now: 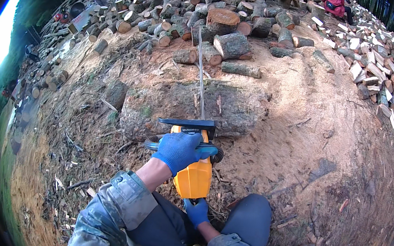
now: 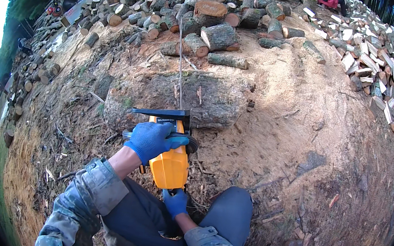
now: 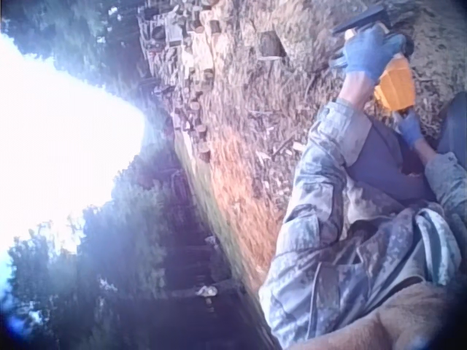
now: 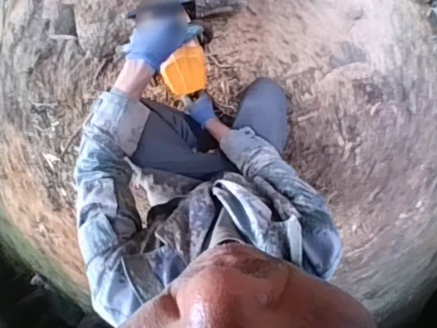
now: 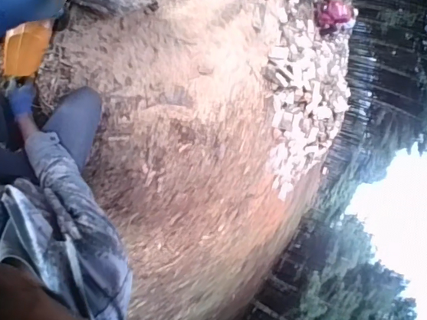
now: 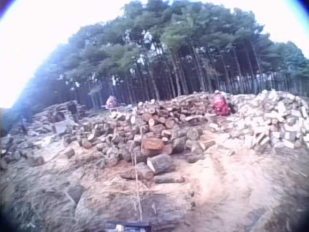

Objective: The person prepares a chainsaw, then sits on the ground and cuts a log into smaller sections. The cut pieces fall to the ground near a pile of wood.

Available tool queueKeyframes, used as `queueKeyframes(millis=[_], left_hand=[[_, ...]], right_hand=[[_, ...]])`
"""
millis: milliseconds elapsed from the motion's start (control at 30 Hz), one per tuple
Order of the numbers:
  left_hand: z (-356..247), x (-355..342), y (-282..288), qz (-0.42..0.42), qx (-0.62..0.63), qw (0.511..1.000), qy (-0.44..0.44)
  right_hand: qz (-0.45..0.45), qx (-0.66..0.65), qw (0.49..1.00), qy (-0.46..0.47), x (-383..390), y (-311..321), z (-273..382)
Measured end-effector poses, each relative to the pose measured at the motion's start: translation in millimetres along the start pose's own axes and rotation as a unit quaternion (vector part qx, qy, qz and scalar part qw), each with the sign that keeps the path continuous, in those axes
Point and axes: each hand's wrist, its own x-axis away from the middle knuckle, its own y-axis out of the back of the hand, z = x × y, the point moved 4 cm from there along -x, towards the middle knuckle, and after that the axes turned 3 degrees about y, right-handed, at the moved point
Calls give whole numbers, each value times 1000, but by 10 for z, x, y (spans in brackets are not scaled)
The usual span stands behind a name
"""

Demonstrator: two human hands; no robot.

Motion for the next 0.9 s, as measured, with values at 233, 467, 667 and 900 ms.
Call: queueKeyframes(millis=[233,467,667,900], left_hand=[[-179,-99,93,91,-12,995,40],[-190,-114,37,89,-33,995,42],[-118,-126,-76,36,-13,999,30],[-127,-2,-102,-46,-1,999,-18]], right_hand=[[24,-116,993,-10,-83,-18,-158],[43,-133,990,-24,-87,-19,-186],[33,-53,998,-7,-66,89,-6],[4,-28,1000,-11,70,195,167]])
